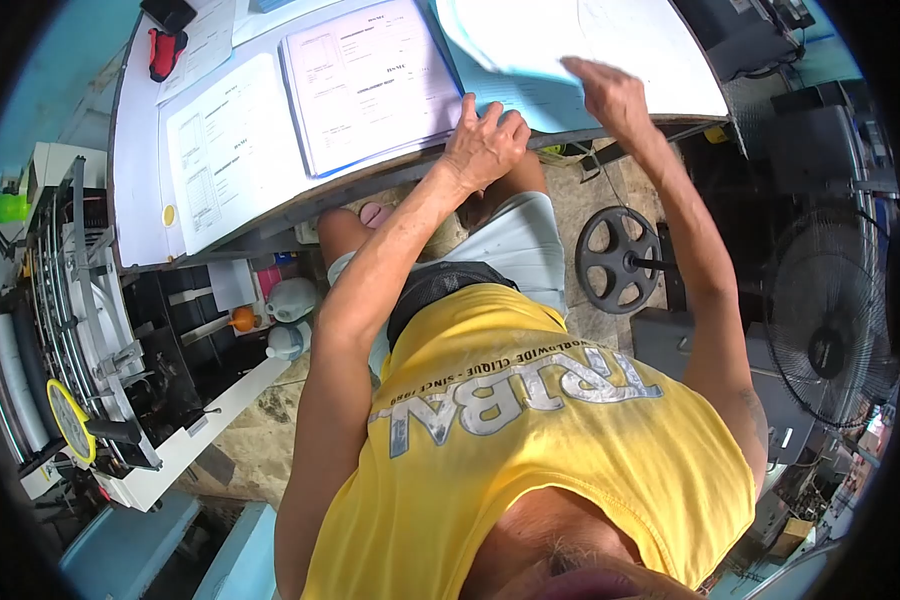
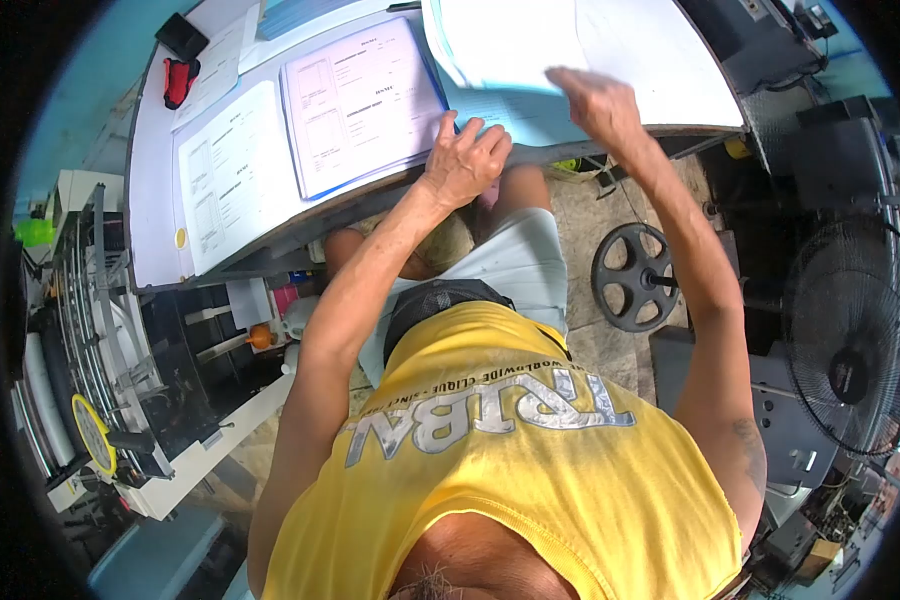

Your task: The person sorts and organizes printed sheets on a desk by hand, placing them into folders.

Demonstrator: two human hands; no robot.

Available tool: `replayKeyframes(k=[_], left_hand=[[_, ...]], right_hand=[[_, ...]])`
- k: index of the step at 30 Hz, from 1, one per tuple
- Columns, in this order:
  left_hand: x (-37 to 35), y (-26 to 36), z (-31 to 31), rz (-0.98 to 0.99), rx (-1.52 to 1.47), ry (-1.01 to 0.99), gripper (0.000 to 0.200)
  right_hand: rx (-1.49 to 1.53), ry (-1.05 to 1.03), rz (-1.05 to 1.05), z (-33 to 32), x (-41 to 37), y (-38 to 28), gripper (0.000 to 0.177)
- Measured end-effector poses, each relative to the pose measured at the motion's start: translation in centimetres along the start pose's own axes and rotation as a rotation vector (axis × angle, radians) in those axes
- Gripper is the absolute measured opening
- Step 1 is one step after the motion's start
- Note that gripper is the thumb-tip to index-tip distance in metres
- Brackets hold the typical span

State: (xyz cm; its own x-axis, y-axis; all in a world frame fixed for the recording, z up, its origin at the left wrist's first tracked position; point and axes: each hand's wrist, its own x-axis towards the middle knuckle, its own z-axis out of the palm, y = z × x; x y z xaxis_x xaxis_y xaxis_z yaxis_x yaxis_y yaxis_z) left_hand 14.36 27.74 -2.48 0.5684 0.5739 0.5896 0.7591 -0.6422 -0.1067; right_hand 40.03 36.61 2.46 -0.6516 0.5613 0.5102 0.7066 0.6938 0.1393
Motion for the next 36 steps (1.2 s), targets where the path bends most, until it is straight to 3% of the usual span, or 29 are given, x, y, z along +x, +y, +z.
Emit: replayKeyframes(k=[2, 5, 9, 10, 13, 17, 19, 22, 25, 28, 31, 32, 34, 36], left_hand=[[-0.1, 0.0, 0.3, -0.012, -0.023, 0.091, 0.007], [0.4, -0.4, -0.5, -0.059, -0.029, 0.121, 0.006], [0.1, -1.2, -2.8, -0.101, 0.0, 0.256, 0.016], [-0.6, -1.4, -4.0, -0.14, -0.004, 0.228, 0.026], [-5.6, -3.4, -8.6, -0.27, -0.002, 0.237, 0.03], [-18.0, -9.3, -15.4, -0.529, 0.106, 0.044, 0.045], [-22.0, -11.4, -19.6, -0.607, 0.238, -0.052, 0.049], [-27.5, -13.0, -22.8, -0.557, 0.551, -0.42, 0.047], [-31.2, -14.4, -23.0, -0.415, 0.562, -0.448, 0.042], [-30.1, -14.9, -23.3, -0.4, 0.554, -0.419, 0.033], [-28.5, -15.5, -23.9, -0.661, 0.276, -0.26, 0.024], [-27.7, -15.8, -24.0, -0.735, 0.196, -0.186, 0.024], [-25.7, -16.5, -24.1, -0.874, 0.028, -0.038, 0.023], [-21.0, -16.4, -23.3, -0.727, 0.052, 0.08, 0.037]], right_hand=[[0.055, -0.241, 0.089, -0.4, -2.4, -1.9, 0.046], [0.161, -0.271, 0.076, -2.6, -2.9, -3.9, 0.044], [0.065, -0.299, -0.013, -4.0, -2.3, -4.6, 0.042], [0.079, -0.317, -0.003, -3.6, -2.4, -4.2, 0.041], [0.186, -0.302, 0.059, -2.7, -2.0, -3.7, 0.034], [0.262, -0.366, 0.174, -3.3, -1.2, -3.2, 0.034], [0.264, -0.412, 0.185, -3.5, -0.9, -3.5, 0.042], [0.235, -0.475, 0.16, -4.2, -1.3, -4.0, 0.057], [0.166, -0.411, 0.038, -3.5, -1.7, -4.2, 0.059], [0.168, -0.39, 0.047, -2.8, -2.1, -3.3, 0.053], [0.235, -0.383, 0.149, -2.6, -2.1, -2.1, 0.045], [0.307, -0.399, 0.246, -3.5, -1.1, -2.7, 0.032], [0.338, -0.394, 0.377, -3.2, -1.3, -1.0, 0.026], [0.405, -0.366, 0.496, -3.2, -0.7, 0.0, 0.024]])
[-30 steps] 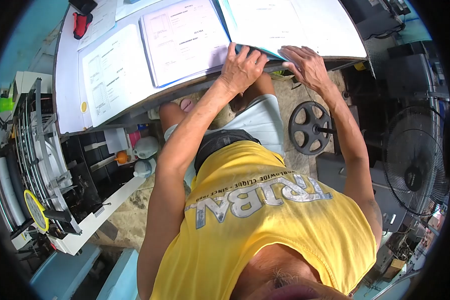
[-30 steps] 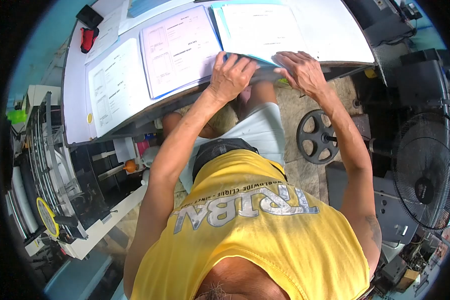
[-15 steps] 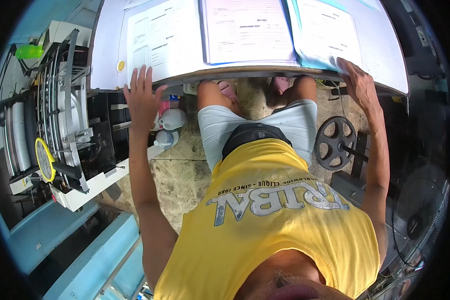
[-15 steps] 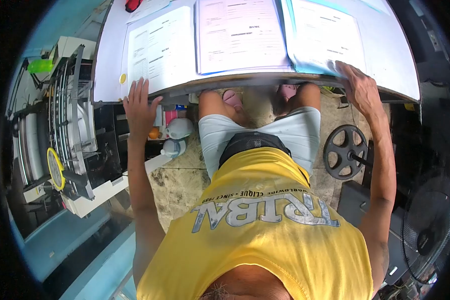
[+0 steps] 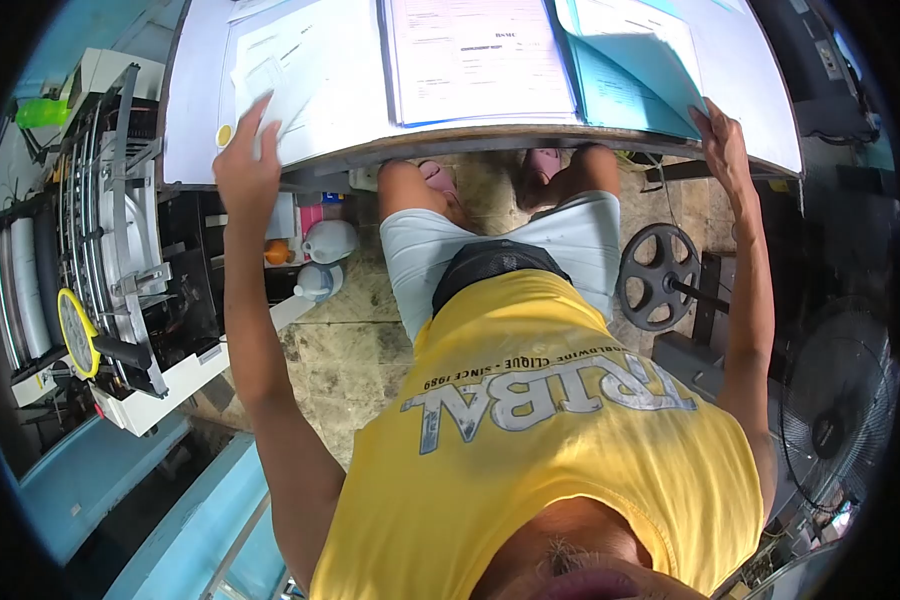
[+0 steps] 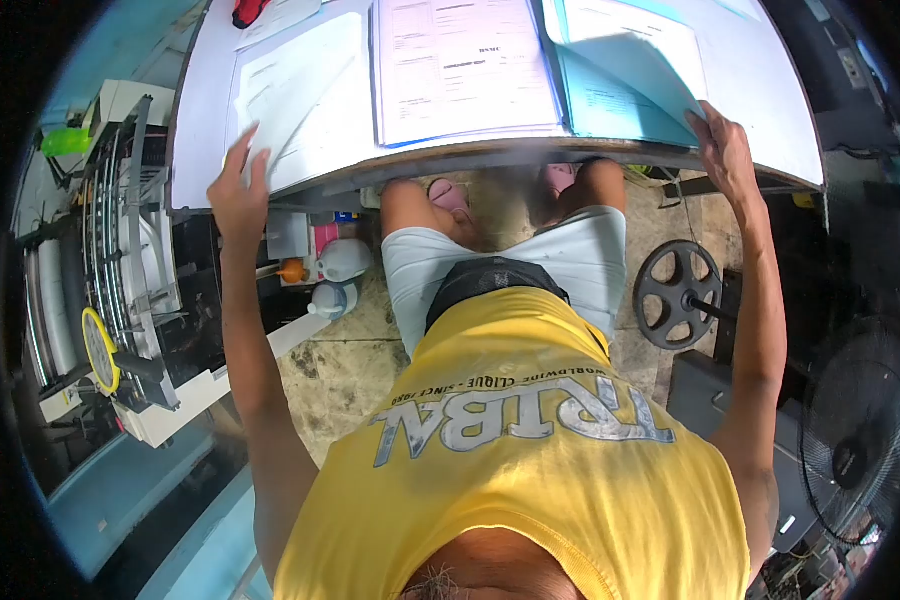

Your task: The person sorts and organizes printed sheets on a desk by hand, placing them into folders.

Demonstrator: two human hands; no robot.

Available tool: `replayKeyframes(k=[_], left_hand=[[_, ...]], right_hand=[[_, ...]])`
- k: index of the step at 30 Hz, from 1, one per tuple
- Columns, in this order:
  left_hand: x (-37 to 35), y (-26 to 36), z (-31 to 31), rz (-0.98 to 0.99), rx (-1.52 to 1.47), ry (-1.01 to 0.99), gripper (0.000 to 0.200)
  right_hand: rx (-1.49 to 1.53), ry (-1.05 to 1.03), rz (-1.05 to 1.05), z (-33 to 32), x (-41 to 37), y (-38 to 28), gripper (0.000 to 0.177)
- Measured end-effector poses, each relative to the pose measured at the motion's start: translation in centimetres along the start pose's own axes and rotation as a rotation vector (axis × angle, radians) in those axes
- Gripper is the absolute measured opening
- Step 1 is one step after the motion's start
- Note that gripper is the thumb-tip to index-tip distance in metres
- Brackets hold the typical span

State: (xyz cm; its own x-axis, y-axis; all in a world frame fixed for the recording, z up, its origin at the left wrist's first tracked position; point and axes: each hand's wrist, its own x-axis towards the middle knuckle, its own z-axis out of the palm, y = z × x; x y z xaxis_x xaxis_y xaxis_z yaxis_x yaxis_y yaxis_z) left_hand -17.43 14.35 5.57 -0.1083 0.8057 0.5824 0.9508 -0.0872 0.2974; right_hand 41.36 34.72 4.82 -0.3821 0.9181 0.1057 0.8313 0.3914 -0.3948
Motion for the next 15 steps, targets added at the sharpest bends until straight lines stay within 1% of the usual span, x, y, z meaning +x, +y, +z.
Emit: replayKeyframes(k=[2, 4, 5, 6, 7, 8, 9, 11, 12, 13, 15], left_hand=[[2.6, 4.3, 1.1, -0.068, -0.113, -0.138, 0.059], [4.4, 5.5, 4.6, 0.251, -0.132, -0.198, 0.076], [4.7, 6.3, 6.2, 0.318, 0.014, -0.243, 0.081], [5.1, 7.7, 7.7, 0.371, 0.046, -0.27, 0.076], [5.3, 8.8, 9.6, 0.463, 0.167, -0.29, 0.06], [5.4, 10.3, 10.7, 0.502, 0.195, -0.355, 0.057], [5.4, 11.3, 11.6, 0.539, 0.225, -0.421, 0.053], [4.7, 12.2, 12.5, 0.613, 0.236, -0.456, 0.042], [4.1, 12.4, 12.7, 0.648, 0.242, -0.476, 0.038], [3.4, 12.3, 12.8, 0.667, 0.243, -0.456, 0.037], [2.3, 11.4, 12.6, 0.701, 0.249, -0.416, 0.035]], right_hand=[[0.145, 0.095, -0.041, 0.2, 0.5, 0.2, 0.025], [0.261, 0.164, -0.049, 0.5, 0.9, 0.3, 0.028], [0.276, 0.175, -0.024, 0.3, 1.0, -0.3, 0.028], [0.292, 0.186, 0.002, 0.2, 1.1, -1.3, 0.028], [0.307, 0.199, 0.029, -0.1, 1.2, -1.6, 0.028], [0.351, 0.156, 0.048, 0.3, 1.4, 0.3, 0.038], [0.33, 0.18, 0.059, 0.1, 1.5, -0.1, 0.038], [0.29, 0.224, 0.079, 0.1, 1.7, -0.6, 0.038], [0.248, 0.23, 0.05, 0.2, 2.2, 0.1, 0.036], [0.279, 0.297, 0.008, 0.6, 2.4, 0.3, 0.033], [0.341, 0.43, -0.08, 1.3, 3.4, -1.6, 0.026]])
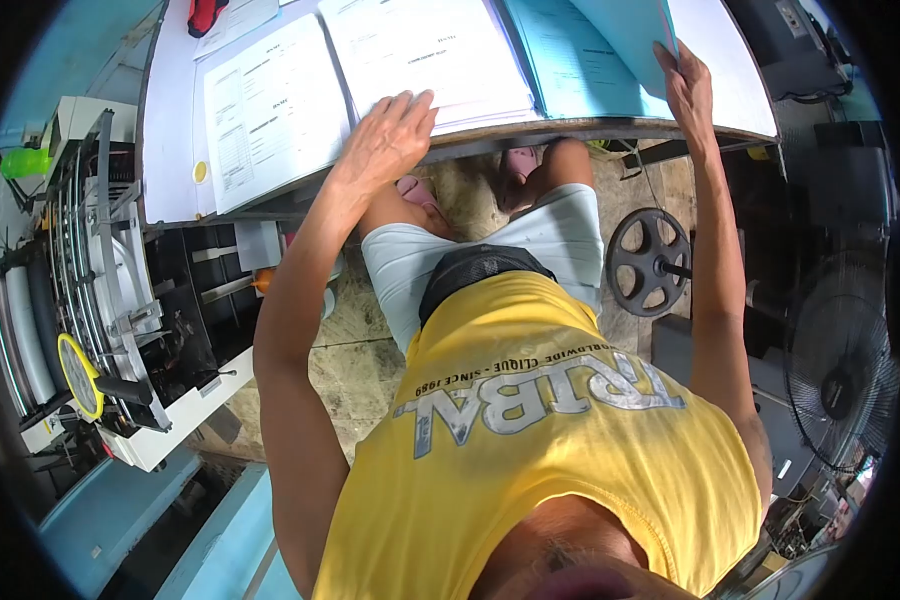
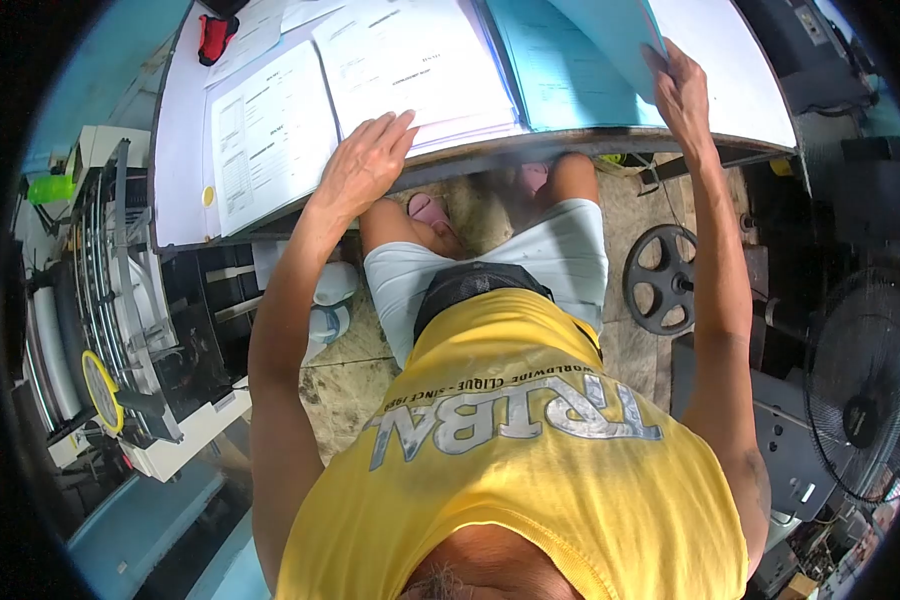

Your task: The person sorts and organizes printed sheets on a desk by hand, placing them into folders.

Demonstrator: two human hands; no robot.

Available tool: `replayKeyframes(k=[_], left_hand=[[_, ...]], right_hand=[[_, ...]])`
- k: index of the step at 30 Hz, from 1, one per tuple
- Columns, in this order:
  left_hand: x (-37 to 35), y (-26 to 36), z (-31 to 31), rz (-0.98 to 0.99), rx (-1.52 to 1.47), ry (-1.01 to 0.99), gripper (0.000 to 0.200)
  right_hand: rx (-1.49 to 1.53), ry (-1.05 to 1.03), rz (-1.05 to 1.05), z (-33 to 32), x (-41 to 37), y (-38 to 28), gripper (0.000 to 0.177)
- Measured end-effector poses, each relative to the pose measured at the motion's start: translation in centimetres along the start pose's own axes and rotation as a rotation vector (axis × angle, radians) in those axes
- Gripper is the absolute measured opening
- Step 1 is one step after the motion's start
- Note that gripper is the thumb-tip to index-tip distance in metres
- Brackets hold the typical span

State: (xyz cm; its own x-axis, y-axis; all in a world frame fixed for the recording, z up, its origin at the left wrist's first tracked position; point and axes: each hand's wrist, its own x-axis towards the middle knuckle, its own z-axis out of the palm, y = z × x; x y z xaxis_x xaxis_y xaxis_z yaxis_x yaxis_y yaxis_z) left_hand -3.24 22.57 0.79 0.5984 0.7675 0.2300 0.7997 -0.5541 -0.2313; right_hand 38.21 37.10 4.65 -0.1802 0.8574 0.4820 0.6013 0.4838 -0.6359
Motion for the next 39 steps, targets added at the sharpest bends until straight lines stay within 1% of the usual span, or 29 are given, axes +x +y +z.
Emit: replayKeyframes(k=[1, 4, 6, 8, 10, 12, 14, 16, 18, 19, 22, 23, 26, 28, 29, 30, 32, 33, 34, 35, 36, 37, 38, 39], left_hand=[[-0.5, 0.1, 0.2, -0.016, -0.025, 0.028, 0.035], [-1.3, 0.3, 0.7, -0.044, -0.054, 0.116, 0.032], [-1.6, 0.6, 1.0, -0.027, -0.018, 0.175, 0.027], [-2.3, 1.0, 1.8, -0.037, -0.004, 0.237, 0.021], [-2.5, 1.5, 2.0, -0.065, -0.025, 0.293, 0.015], [-2.5, 2.0, 1.8, -0.122, -0.07, 0.338, 0.01], [-2.5, 2.1, 1.6, -0.176, -0.13, 0.353, 0.008], [-2.5, 2.0, 1.1, -0.221, -0.136, 0.362, 0.008], [-2.2, 1.8, 0.0, -0.244, -0.091, 0.367, 0.01], [-2.0, 1.6, -0.5, -0.224, -0.018, 0.394, 0.013], [0.7, 2.4, -4.1, -0.247, 0.123, 0.608, 0.016], [1.4, 3.2, -3.9, -0.226, 0.127, 0.688, 0.018], [3.3, 8.0, -3.4, 0.044, 0.019, 0.578, 0.025], [6.4, 10.6, -2.3, 0.143, -0.078, 0.488, 0.032], [7.9, 11.5, -2.2, 0.114, -0.139, 0.386, 0.045], [9.3, 11.8, -1.6, 0.082, -0.131, 0.379, 0.048], [12.1, 11.9, 0.2, 0.014, -0.117, 0.366, 0.053], [13.1, 11.9, 1.2, 0.001, -0.089, 0.35, 0.056], [13.3, 12.1, 2.2, 0.0, -0.087, 0.302, 0.055], [13.5, 12.3, 2.9, -0.001, -0.084, 0.254, 0.055], [13.6, 12.3, 3.4, -0.002, -0.08, 0.203, 0.054], [13.3, 12.3, 3.5, 0.057, -0.03, 0.312, 0.04], [13.2, 12.4, 3.6, 0.074, -0.036, 0.342, 0.034], [13.1, 12.6, 3.8, 0.09, -0.044, 0.37, 0.028]], right_hand=[[0.005, 0.009, 0.007, 0.7, 0.6, -0.5, 0.026], [-0.145, -0.031, -0.024, 3.8, 2.0, -3.3, 0.031], [-0.326, -0.129, -0.038, 6.5, 3.2, -4.4, 0.024], [-0.34, -0.123, -0.382, 10.1, 2.9, -5.7, 0.032], [-0.429, -0.251, -0.467, 11.6, 2.0, -9.3, 0.03], [-0.445, -0.396, -0.465, 12.8, 0.4, -11.9, 0.039], [-0.437, -0.386, -0.615, 14.1, -1.5, -11.7, 0.034], [-0.41, -0.438, -0.694, 14.1, -2.9, -12.1, 0.033], [-0.311, -0.392, -0.74, 13.4, -3.2, -13.2, 0.031], [-0.293, -0.388, -0.749, 13.3, -3.2, -13.3, 0.03], [-0.316, -0.406, -0.76, 13.6, -2.4, -13.0, 0.028], [-0.469, -0.551, -0.683, 14.1, -1.7, -12.6, 0.023], [-0.701, -0.707, -0.683, 13.2, 1.5, -15.4, 0.037], [-0.601, -0.282, -1.03, 13.1, 3.3, -14.3, 0.012], [-0.649, -0.245, -1.117, 11.5, 4.3, -15.0, 0.013], [-0.703, -0.372, -1.074, 9.7, 5.0, -15.9, 0.02], [-0.599, -0.45, -1.086, 6.0, 6.6, -15.6, 0.023], [-0.595, -0.364, -1.122, 4.6, 6.7, -14.4, 0.025], [-0.58, -0.33, -1.123, 3.3, 6.8, -12.9, 0.026], [-0.526, -0.362, -1.064, 1.8, 6.8, -11.6, 0.025], [-0.741, -0.205, -1.035, 2.4, 6.0, -5.9, 0.031], [-0.772, -0.252, -0.949, 1.0, 5.3, -3.3, 0.037], [-0.754, -0.283, -0.83, -0.1, 4.5, -1.1, 0.043], [-0.754, -0.29, -0.756, -1.0, 3.4, 0.6, 0.045]])
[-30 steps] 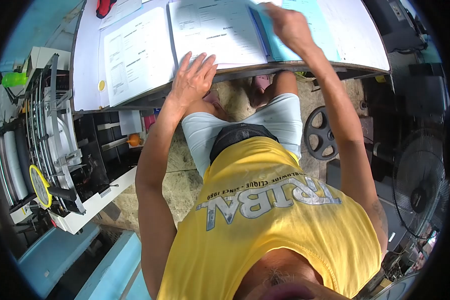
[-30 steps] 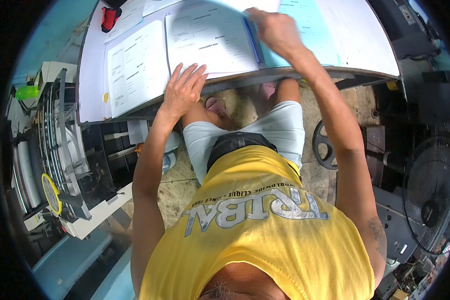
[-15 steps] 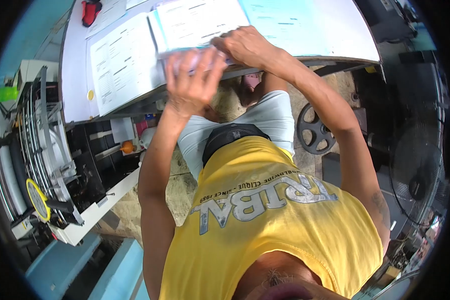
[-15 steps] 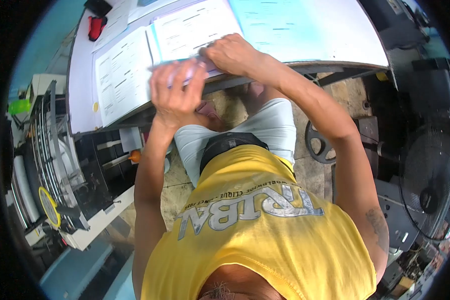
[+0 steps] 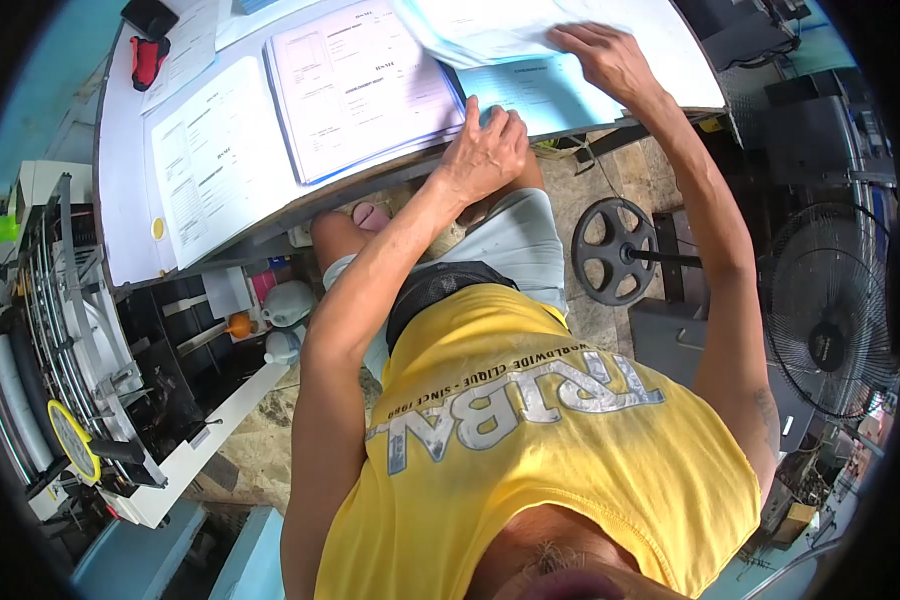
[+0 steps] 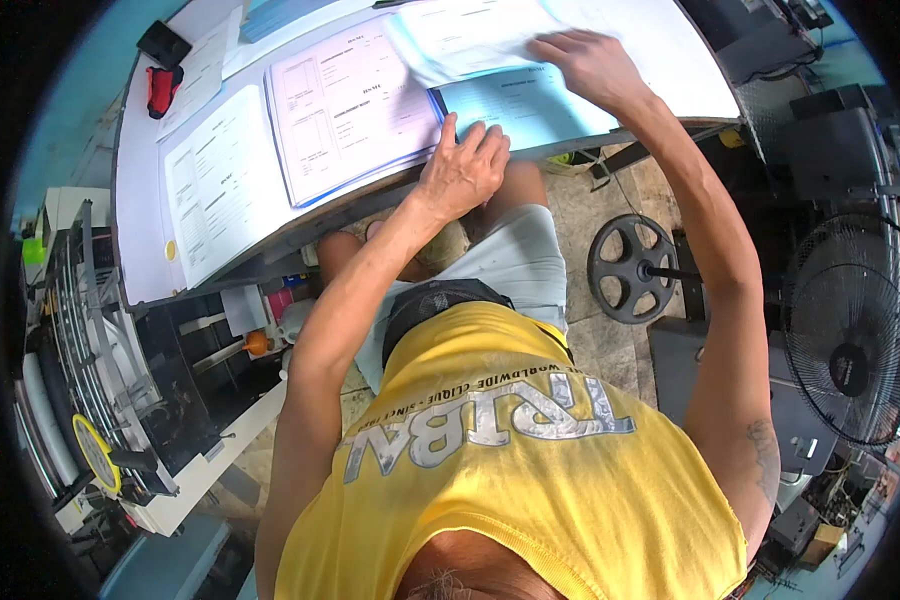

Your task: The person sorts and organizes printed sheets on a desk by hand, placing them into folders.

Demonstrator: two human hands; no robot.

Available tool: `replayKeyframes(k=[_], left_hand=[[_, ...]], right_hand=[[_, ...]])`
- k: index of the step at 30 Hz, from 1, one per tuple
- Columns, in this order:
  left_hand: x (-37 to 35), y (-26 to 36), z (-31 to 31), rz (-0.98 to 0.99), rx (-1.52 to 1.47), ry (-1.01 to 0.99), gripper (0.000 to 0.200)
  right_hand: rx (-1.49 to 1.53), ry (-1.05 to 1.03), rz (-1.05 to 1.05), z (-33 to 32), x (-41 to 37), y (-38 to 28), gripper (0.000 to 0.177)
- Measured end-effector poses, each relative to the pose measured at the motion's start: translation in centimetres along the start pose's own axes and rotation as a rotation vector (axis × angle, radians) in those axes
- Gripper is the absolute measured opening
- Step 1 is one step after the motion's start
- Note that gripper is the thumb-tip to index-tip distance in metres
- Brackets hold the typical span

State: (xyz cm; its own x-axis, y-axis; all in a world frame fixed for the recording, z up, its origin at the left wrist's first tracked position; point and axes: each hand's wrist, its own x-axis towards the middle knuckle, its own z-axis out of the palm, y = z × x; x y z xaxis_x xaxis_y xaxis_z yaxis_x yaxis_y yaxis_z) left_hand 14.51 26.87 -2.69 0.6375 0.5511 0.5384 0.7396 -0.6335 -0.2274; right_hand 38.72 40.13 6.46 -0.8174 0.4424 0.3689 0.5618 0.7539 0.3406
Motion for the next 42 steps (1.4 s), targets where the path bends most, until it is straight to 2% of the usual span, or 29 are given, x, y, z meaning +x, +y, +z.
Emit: replayKeyframes(k=[1, 2, 5, 7, 10, 12, 15, 17, 18, 21, 22, 25, 27, 29, 30, 31, 33, 36, 38, 39, 42], left_hand=[[-0.1, 0.2, 0.1, 0.015, -0.01, 0.027, 0.022], [0.1, 0.1, 0.0, 0.014, -0.018, 0.146, 0.012], [0.4, -0.2, -0.3, -0.02, -0.143, 0.109, 0.008], [1.2, -0.4, -0.9, -0.144, -0.264, 0.122, 0.007], [2.2, -0.8, -1.6, -0.378, -0.544, 0.118, 0.009], [2.5, -1.1, -2.2, -0.518, -0.716, 0.085, 0.013], [2.0, -1.7, -3.5, -0.505, -0.626, 0.185, 0.013], [-0.2, -3.0, -5.4, -0.445, -0.451, 0.288, 0.02], [-1.9, -3.9, -6.7, -0.414, -0.35, 0.317, 0.023], [-10.1, -7.9, -11.5, -0.471, -0.102, 0.211, 0.035], [-13.3, -9.5, -13.1, -0.56, -0.061, 0.145, 0.041], [-23.2, -12.3, -16.9, -0.761, 0.215, -0.165, 0.063], [-27.3, -12.3, -18.7, -0.7, 0.374, -0.417, 0.053], [-30.1, -12.7, -19.4, -0.582, 0.418, -0.411, 0.045], [-31.0, -13.0, -19.5, -0.519, 0.433, -0.403, 0.041], [-31.8, -13.3, -19.3, -0.564, 0.381, -0.345, 0.037], [-31.2, -14.2, -19.1, -0.651, 0.276, -0.221, 0.03], [-28.5, -15.6, -18.5, -0.887, 0.087, 0.064, 0.028], [-25.2, -16.1, -17.6, -0.866, 0.039, 0.18, 0.034], [-23.1, -16.2, -17.1, -0.854, 0.02, 0.24, 0.037], [-16.2, -15.2, -15.1, -0.565, -0.038, 0.072, 0.051]], right_hand=[[0.02, -0.029, 0.064, 0.6, -1.9, 0.2, 0.047], [0.106, -0.102, 0.154, 1.1, -3.8, 0.0, 0.049], [0.231, -0.184, 0.238, 1.5, -7.5, -2.6, 0.051], [0.258, -0.108, 0.203, 0.1, -7.8, -4.7, 0.045], [0.292, -0.182, 0.206, -3.2, -6.6, -6.7, 0.041], [0.322, -0.21, 0.229, -2.9, -6.5, -6.7, 0.041], [0.399, -0.216, 0.278, -1.9, -6.5, -5.2, 0.033], [0.503, -0.219, 0.351, -0.9, -6.2, -4.0, 0.029], [0.478, -0.124, 0.34, -1.0, -5.9, -3.9, 0.026], [0.583, -0.333, 0.622, -1.8, -5.0, -2.6, 0.029], [0.623, -0.188, 0.552, -1.1, -5.7, -2.3, 0.032], [0.702, -0.207, 0.595, 0.0, -6.0, -1.2, 0.036], [0.686, -0.265, 0.635, -0.9, -5.1, -1.6, 0.04], [0.681, -0.363, 0.712, -1.9, -4.4, -1.8, 0.042], [0.65, -0.341, 0.709, -1.9, -4.2, -2.1, 0.041], [0.616, -0.322, 0.707, -1.9, -4.3, -2.2, 0.041], [0.613, -0.267, 0.682, -1.3, -5.0, -2.1, 0.04], [0.699, -0.21, 0.668, -0.4, -5.9, -1.0, 0.038], [0.755, -0.251, 0.725, -1.6, -5.2, -1.4, 0.036], [0.792, -0.203, 0.743, -1.7, -5.0, -1.6, 0.036], [0.872, -0.087, 0.813, -1.7, -4.5, -2.1, 0.034]])
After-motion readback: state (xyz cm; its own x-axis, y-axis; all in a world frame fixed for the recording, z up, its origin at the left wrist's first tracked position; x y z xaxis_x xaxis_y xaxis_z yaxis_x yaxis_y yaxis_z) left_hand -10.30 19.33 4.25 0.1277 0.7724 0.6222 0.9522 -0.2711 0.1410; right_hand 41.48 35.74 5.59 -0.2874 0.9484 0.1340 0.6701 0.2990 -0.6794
